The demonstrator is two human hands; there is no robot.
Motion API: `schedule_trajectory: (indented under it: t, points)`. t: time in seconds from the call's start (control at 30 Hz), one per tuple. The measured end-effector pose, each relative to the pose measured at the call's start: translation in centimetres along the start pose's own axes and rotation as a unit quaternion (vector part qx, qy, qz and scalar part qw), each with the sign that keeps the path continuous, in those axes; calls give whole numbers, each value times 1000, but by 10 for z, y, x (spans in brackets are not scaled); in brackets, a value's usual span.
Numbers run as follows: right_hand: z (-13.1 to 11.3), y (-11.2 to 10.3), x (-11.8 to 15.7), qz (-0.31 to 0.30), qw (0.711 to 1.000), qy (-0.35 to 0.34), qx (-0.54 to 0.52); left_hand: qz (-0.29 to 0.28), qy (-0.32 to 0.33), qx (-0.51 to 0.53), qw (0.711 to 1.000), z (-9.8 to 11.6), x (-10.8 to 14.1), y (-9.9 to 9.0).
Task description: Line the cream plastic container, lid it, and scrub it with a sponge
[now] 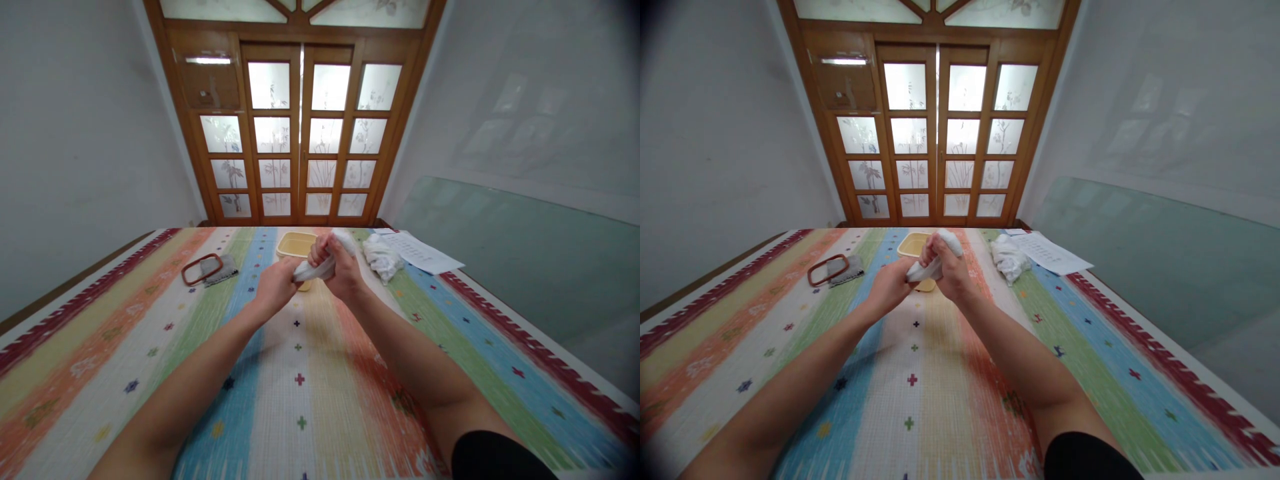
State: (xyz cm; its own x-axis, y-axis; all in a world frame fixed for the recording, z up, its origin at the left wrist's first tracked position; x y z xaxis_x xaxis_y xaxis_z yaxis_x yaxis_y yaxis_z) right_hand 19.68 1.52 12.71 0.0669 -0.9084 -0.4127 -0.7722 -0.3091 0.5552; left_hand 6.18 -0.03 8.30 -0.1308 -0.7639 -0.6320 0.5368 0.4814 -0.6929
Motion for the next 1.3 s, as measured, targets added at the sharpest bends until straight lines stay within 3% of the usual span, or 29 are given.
schedule_trajectory:
  t: [0.2,0.4,0.67,0.87,1.07,1.3]
  points:
    - [-8,0,1,13,1000,-24,3,14,29,-25,999,-6,-5,-2]
    - [-11,1,3,11,1000,-6,18,-16,-8,-5,1000,-10,-3,5]
    - [-15,7,6,-24,1000,9,-4,-11,14,-24,1000,-5,-2,1]
    - [-14,3,5,6,999,27,33,-14,15,-51,998,-3,-2,0]
    - [-13,5,5,-8,999,22,26,-22,4,-73,997,-3,0,1]
    - [-14,-1,4,25,999,-9,35,18,4,-72,997,-7,-3,-1]
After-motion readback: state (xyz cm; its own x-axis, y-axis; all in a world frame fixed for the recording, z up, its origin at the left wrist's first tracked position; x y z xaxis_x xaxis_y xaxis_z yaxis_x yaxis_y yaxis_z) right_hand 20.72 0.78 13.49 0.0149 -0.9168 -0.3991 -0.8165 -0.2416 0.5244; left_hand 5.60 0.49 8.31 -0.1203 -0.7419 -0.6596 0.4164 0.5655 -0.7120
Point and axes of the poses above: each hand's wrist, its own x-axis away from the middle knuckle, its own y-axis out of the palm, z = x × y, the point moved 5 cm from there along -x, towards the middle knuckle, and after that the axes turned 13 degrees about z, right-handed, at the moved point
